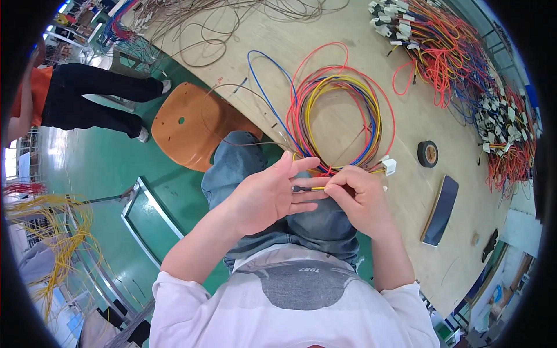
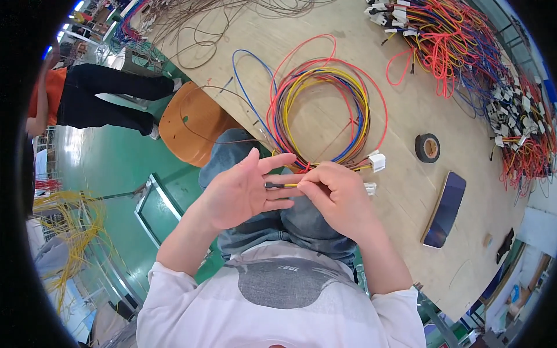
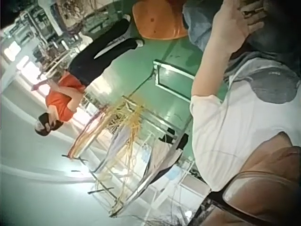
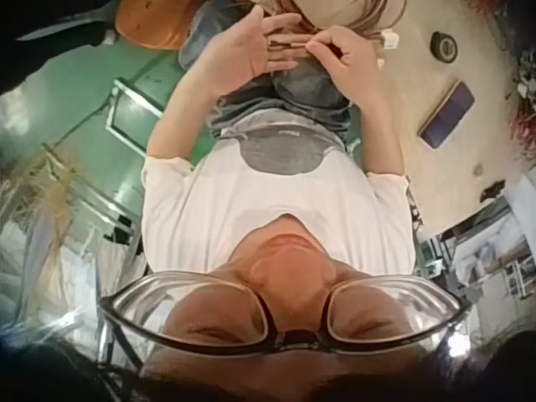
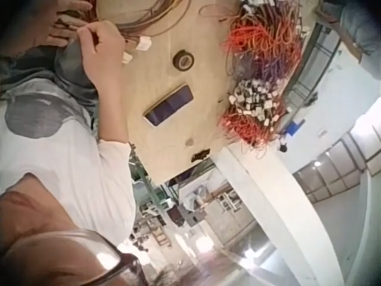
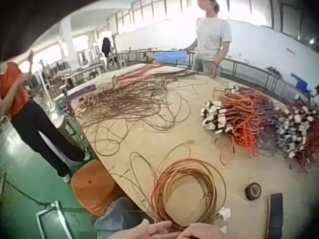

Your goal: Bundling and wrapping electrical wire harnesses with black electrical tape.

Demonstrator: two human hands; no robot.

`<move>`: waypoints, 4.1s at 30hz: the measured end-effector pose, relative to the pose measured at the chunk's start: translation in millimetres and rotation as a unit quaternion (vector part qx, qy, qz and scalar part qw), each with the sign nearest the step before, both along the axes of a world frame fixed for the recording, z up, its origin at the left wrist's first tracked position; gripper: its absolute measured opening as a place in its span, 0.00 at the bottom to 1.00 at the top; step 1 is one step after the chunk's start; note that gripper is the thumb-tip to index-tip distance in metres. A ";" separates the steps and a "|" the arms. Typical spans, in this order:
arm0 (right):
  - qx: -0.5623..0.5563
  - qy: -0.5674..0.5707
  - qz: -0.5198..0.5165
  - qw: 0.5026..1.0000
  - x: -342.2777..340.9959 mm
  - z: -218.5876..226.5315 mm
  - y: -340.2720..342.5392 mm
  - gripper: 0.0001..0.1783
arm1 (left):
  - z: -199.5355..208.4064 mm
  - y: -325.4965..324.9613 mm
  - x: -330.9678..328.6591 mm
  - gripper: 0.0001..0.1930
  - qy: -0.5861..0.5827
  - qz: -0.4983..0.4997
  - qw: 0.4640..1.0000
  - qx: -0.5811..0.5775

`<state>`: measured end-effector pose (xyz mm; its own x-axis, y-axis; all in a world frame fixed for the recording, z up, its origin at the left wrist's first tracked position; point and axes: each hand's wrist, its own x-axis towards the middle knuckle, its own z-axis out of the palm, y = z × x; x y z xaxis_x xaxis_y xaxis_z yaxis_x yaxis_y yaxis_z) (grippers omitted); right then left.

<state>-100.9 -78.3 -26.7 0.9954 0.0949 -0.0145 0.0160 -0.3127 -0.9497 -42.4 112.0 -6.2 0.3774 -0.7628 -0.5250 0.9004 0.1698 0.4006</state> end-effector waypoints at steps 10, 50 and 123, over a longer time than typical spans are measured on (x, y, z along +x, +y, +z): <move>-0.008 0.000 -0.010 1.000 1.2 3.3 0.6 0.04 | 4.9 -6.1 -7.0 0.28 -0.096 0.007 0.994 0.060; 0.036 -0.031 -0.024 0.999 1.5 -13.6 -4.8 0.05 | -6.2 -40.7 -22.3 0.09 -0.821 -0.040 0.410 0.395; -0.008 0.202 -0.042 0.978 -17.9 17.8 25.9 0.14 | -35.6 -4.9 -37.2 0.04 -0.563 0.049 0.786 0.250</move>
<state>-118.9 -52.4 -9.0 0.9125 0.0086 -0.4091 -0.3862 -0.3123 -0.8680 -79.6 107.1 -41.7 0.8613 -0.5065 -0.0404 -0.0815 -0.2162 0.9729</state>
